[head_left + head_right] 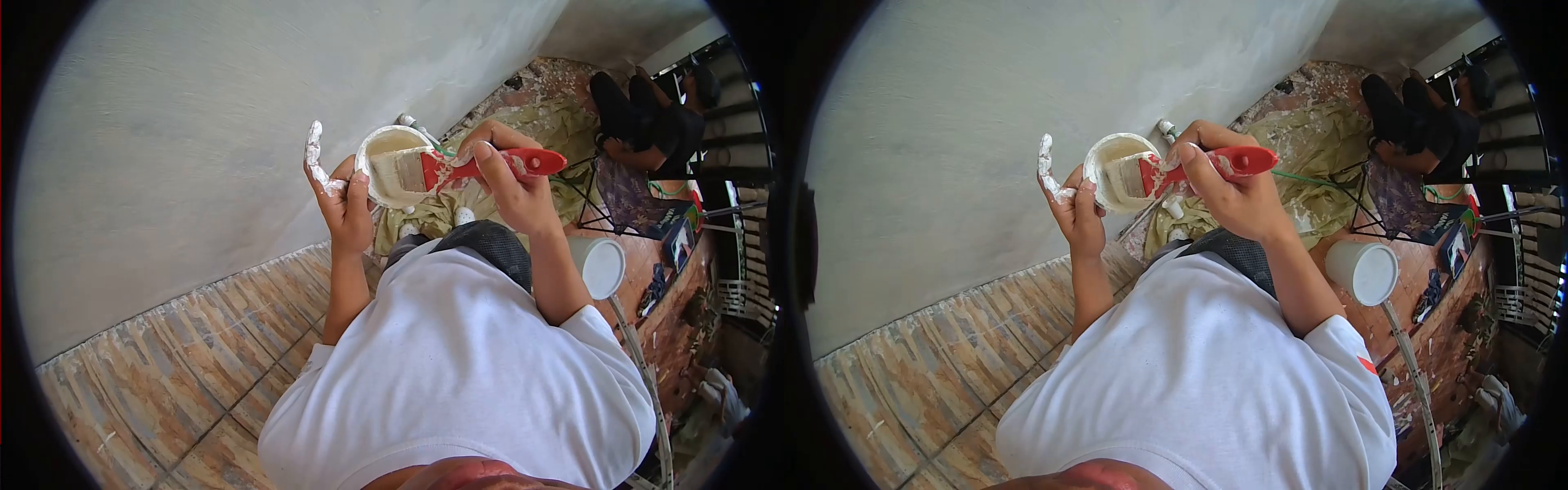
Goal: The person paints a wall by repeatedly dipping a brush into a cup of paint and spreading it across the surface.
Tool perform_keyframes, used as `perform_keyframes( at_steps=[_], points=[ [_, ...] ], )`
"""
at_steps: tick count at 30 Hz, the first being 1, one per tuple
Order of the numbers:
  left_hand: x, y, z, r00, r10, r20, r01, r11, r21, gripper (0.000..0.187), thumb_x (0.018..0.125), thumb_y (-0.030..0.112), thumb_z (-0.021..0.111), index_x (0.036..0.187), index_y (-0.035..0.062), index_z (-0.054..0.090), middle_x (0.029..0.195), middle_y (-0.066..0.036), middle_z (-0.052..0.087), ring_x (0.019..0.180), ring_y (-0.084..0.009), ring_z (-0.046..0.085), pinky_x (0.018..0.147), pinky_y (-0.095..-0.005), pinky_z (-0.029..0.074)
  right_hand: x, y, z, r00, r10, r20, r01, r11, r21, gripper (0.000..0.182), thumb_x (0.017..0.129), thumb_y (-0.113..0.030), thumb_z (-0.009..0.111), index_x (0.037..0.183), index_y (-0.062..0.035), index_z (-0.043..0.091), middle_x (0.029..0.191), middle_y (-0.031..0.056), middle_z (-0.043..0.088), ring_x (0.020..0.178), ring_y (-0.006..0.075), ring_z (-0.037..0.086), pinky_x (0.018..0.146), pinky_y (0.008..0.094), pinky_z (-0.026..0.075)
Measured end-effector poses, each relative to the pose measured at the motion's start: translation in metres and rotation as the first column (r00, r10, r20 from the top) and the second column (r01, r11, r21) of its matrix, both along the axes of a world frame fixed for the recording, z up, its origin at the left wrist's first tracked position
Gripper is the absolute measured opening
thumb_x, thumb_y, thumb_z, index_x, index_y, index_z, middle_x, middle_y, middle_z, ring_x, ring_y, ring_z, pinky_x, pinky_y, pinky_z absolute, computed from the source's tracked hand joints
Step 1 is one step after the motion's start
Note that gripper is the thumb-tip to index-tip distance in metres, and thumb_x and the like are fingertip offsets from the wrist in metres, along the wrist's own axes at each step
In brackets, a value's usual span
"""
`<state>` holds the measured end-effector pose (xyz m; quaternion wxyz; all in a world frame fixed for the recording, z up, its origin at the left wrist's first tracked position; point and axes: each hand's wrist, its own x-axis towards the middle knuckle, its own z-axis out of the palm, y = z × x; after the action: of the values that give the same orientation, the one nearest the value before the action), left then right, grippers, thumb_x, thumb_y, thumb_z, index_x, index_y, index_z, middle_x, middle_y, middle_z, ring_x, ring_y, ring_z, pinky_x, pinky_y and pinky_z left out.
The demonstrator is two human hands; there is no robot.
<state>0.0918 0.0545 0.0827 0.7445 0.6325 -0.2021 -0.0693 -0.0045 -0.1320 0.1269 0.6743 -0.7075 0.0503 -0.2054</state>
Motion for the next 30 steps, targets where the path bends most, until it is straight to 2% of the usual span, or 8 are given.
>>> perform_keyframes(
  at_steps=[5, 11, 15, 17, 20, 24, 27, 30],
  points=[
    [0.000, 0.003, 0.003, 1.000, -0.025, -0.005, 0.025, 0.999, 0.040, 0.069, 0.087, 0.006, 0.049, 0.144, 0.0082, 0.009, 0.098, -0.010, 0.063, 0.055, -0.0015, 0.042, 0.044, -0.0151, 0.034, 0.001, 0.007, -0.008, 1.000, -0.006, -0.027, 0.015, 0.935, 0.355, 0.025, 0.096, -0.022, 0.048, 0.082, -0.0025, 0.057, 0.066, -0.0006, 0.054, 0.056, 0.0040, 0.047, 0.049, 0.0196, 0.036],
    [-0.003, -0.003, 0.003, 0.999, -0.049, -0.019, 0.051, 0.995, 0.086, 0.070, 0.090, 0.003, 0.046, 0.145, 0.0097, 0.003, 0.090, -0.006, 0.060, 0.055, -0.0013, 0.038, 0.045, -0.0159, 0.032, 0.000, 0.004, -0.015, 0.967, -0.241, -0.081, 0.245, 0.796, 0.553, 0.023, 0.094, -0.020, 0.047, 0.083, -0.0031, 0.058, 0.072, 0.0001, 0.056, 0.052, 0.0040, 0.045, 0.046, 0.0184, 0.030],
    [-0.002, -0.008, 0.000, 1.000, -0.031, -0.006, 0.031, 0.997, 0.075, 0.069, 0.089, 0.004, 0.046, 0.144, 0.0095, 0.005, 0.096, -0.009, 0.061, 0.057, -0.0016, 0.041, 0.045, -0.0155, 0.034, -0.014, -0.004, -0.008, 0.957, -0.290, -0.022, 0.249, 0.778, 0.577, 0.024, 0.095, -0.018, 0.046, 0.080, -0.0031, 0.056, 0.066, -0.0017, 0.052, 0.054, 0.0025, 0.040, 0.046, 0.0189, 0.029],
    [-0.003, -0.012, -0.001, 0.999, -0.038, 0.004, 0.037, 0.997, 0.069, 0.068, 0.088, 0.005, 0.047, 0.144, 0.0097, 0.008, 0.102, -0.012, 0.063, 0.059, -0.0020, 0.043, 0.045, -0.0157, 0.035, -0.027, -0.011, -0.005, 0.952, -0.302, 0.041, 0.286, 0.932, 0.221, 0.023, 0.093, -0.016, 0.048, 0.079, -0.0006, 0.056, 0.069, 0.0018, 0.055, 0.057, 0.0047, 0.045, 0.050, 0.0199, 0.032],
    [-0.004, -0.017, -0.001, 0.999, -0.032, 0.001, 0.032, 0.995, 0.091, 0.068, 0.088, 0.005, 0.046, 0.144, 0.0100, 0.008, 0.102, -0.012, 0.063, 0.059, -0.0020, 0.043, 0.045, -0.0158, 0.035, -0.032, -0.016, 0.006, 0.943, -0.290, 0.163, 0.298, 0.954, -0.020, 0.022, 0.092, -0.015, 0.049, 0.078, 0.0007, 0.057, 0.070, 0.0049, 0.057, 0.059, 0.0069, 0.046, 0.053, 0.0211, 0.034],
    [-0.010, -0.028, 0.002, 1.000, -0.017, -0.009, 0.018, 0.997, 0.074, 0.068, 0.088, 0.006, 0.047, 0.144, 0.0101, 0.009, 0.101, -0.012, 0.063, 0.058, -0.0020, 0.042, 0.045, -0.0159, 0.035, -0.036, -0.026, 0.012, 0.947, -0.274, 0.164, 0.285, 0.958, -0.042, 0.018, 0.089, -0.013, 0.051, 0.078, 0.0001, 0.058, 0.069, 0.0071, 0.058, 0.057, 0.0120, 0.047, 0.056, 0.0243, 0.036],
    [-0.012, -0.035, 0.001, 1.000, -0.020, -0.007, 0.021, 0.998, 0.067, 0.068, 0.088, 0.005, 0.047, 0.144, 0.0094, 0.009, 0.100, -0.011, 0.063, 0.057, -0.0017, 0.042, 0.046, -0.0158, 0.035, -0.034, -0.036, 0.009, 0.930, -0.182, 0.320, 0.296, 0.887, -0.354, 0.005, 0.076, -0.006, 0.058, 0.073, -0.0024, 0.057, 0.066, 0.0073, 0.059, 0.056, 0.0221, 0.051, 0.062, 0.0314, 0.038],
    [-0.017, -0.041, -0.001, 0.999, -0.030, 0.014, 0.029, 0.997, 0.075, 0.068, 0.088, 0.005, 0.047, 0.143, 0.0085, 0.008, 0.099, -0.011, 0.063, 0.057, -0.0015, 0.042, 0.046, -0.0154, 0.035, -0.035, -0.041, 0.017, 0.938, -0.053, 0.343, 0.227, 0.840, -0.493, 0.003, 0.071, -0.003, 0.059, 0.072, -0.0042, 0.056, 0.063, 0.0055, 0.058, 0.054, 0.0220, 0.050, 0.062, 0.0310, 0.038]
  ],
)
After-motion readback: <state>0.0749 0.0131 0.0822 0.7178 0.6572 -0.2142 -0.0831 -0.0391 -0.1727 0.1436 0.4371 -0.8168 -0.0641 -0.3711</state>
